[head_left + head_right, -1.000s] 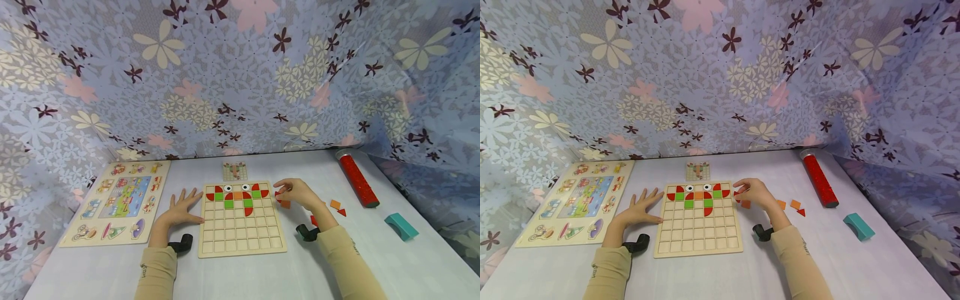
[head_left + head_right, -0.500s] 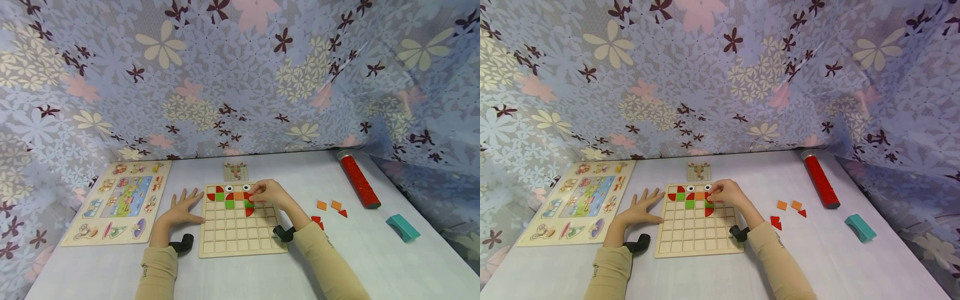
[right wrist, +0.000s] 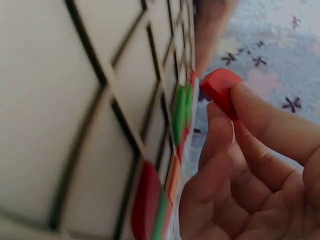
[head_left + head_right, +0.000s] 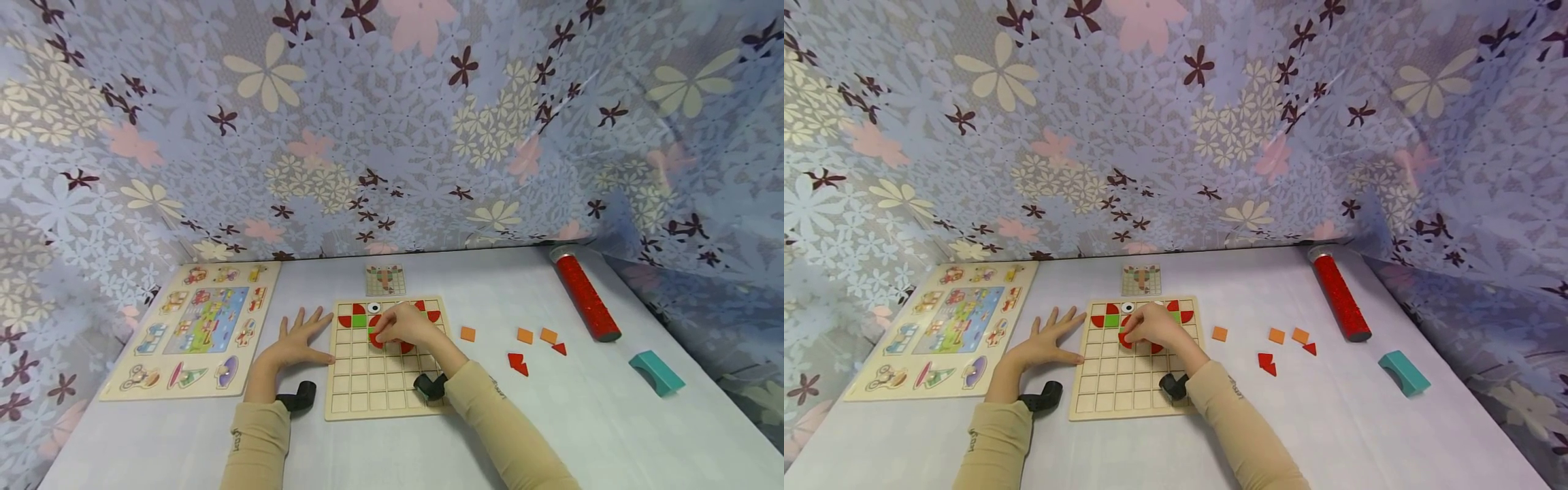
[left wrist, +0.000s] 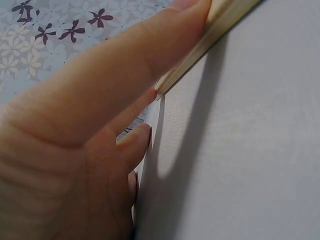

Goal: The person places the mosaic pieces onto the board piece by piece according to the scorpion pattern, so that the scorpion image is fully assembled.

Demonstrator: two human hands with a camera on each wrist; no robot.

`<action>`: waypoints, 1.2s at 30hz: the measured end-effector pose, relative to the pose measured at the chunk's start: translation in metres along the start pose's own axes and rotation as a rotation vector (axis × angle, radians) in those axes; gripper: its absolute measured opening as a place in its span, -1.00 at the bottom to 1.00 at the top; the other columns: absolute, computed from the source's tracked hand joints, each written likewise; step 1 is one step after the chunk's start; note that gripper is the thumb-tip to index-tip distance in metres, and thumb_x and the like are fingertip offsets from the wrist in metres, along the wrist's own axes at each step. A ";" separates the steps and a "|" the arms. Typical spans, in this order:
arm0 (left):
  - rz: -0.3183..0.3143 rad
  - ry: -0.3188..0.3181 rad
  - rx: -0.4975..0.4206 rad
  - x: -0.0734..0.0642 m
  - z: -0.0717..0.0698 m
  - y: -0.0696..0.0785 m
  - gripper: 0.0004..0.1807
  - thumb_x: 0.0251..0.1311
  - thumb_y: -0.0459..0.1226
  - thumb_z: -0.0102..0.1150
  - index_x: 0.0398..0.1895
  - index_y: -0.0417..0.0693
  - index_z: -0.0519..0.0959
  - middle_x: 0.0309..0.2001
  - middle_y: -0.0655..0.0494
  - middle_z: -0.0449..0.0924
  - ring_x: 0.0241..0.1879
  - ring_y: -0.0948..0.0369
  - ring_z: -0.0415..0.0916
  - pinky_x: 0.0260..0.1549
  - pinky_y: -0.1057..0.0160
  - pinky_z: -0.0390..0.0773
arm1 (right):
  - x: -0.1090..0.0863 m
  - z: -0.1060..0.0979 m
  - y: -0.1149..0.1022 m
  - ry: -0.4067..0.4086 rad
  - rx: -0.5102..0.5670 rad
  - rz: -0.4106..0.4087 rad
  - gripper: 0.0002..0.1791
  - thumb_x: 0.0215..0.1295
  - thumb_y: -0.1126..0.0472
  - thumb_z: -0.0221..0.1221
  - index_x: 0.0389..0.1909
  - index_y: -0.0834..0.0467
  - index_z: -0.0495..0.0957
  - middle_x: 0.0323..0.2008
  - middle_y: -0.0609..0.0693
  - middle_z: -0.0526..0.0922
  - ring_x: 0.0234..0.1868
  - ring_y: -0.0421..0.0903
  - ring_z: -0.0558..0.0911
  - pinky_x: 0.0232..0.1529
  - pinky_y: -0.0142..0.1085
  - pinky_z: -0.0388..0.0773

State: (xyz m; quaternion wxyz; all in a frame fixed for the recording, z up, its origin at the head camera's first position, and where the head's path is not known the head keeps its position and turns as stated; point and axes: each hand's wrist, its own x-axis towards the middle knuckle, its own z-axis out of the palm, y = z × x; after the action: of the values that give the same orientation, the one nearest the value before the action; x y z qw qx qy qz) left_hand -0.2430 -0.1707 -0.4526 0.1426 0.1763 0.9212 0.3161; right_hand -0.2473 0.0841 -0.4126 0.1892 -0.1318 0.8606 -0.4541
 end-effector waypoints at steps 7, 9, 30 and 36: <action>0.004 -0.002 0.004 0.002 0.000 0.001 0.06 -0.16 0.00 0.40 0.42 -0.07 0.07 0.45 -0.15 -0.21 0.39 -0.20 -0.54 0.20 -0.22 -0.67 | 0.003 0.008 0.002 0.002 -0.164 -0.009 -0.95 0.00 0.33 0.33 -0.49 0.17 0.65 -0.53 -0.07 0.62 -0.49 -0.17 0.52 -0.44 -0.39 0.45; 0.006 0.001 0.003 0.002 0.000 0.001 0.06 -0.17 0.00 0.40 0.42 -0.07 0.07 0.45 -0.15 -0.21 0.39 -0.20 -0.54 0.21 -0.22 -0.67 | 0.004 0.009 0.002 0.012 -0.195 -0.011 -0.95 0.00 0.33 0.34 -0.50 0.16 0.65 -0.52 -0.07 0.62 -0.49 -0.17 0.52 -0.45 -0.38 0.46; 0.006 0.003 0.011 0.000 0.000 0.001 0.06 -0.17 0.00 0.40 0.41 -0.09 0.08 0.44 -0.17 -0.21 0.38 -0.23 -0.53 0.20 -0.24 -0.66 | 0.003 0.005 0.003 0.062 -0.258 -0.008 -0.81 -0.07 0.27 0.39 -0.57 0.13 0.53 -0.57 -0.08 0.53 -0.52 -0.15 0.43 -0.53 -0.38 0.35; 0.010 0.006 0.005 0.000 0.001 0.002 0.06 -0.18 -0.01 0.41 0.41 -0.10 0.08 0.44 -0.17 -0.20 0.38 -0.23 -0.52 0.20 -0.24 -0.66 | -0.003 -0.007 0.008 0.071 -0.087 -0.032 -0.89 0.02 0.28 0.32 -0.47 0.16 0.56 -0.50 -0.05 0.53 -0.47 -0.14 0.44 -0.46 -0.35 0.39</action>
State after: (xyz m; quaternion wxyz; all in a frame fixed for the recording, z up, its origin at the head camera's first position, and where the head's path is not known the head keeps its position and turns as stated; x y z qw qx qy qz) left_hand -0.2421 -0.1688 -0.4517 0.1377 0.1803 0.9215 0.3152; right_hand -0.2476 0.0946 -0.4149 0.1451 -0.1376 0.8836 -0.4235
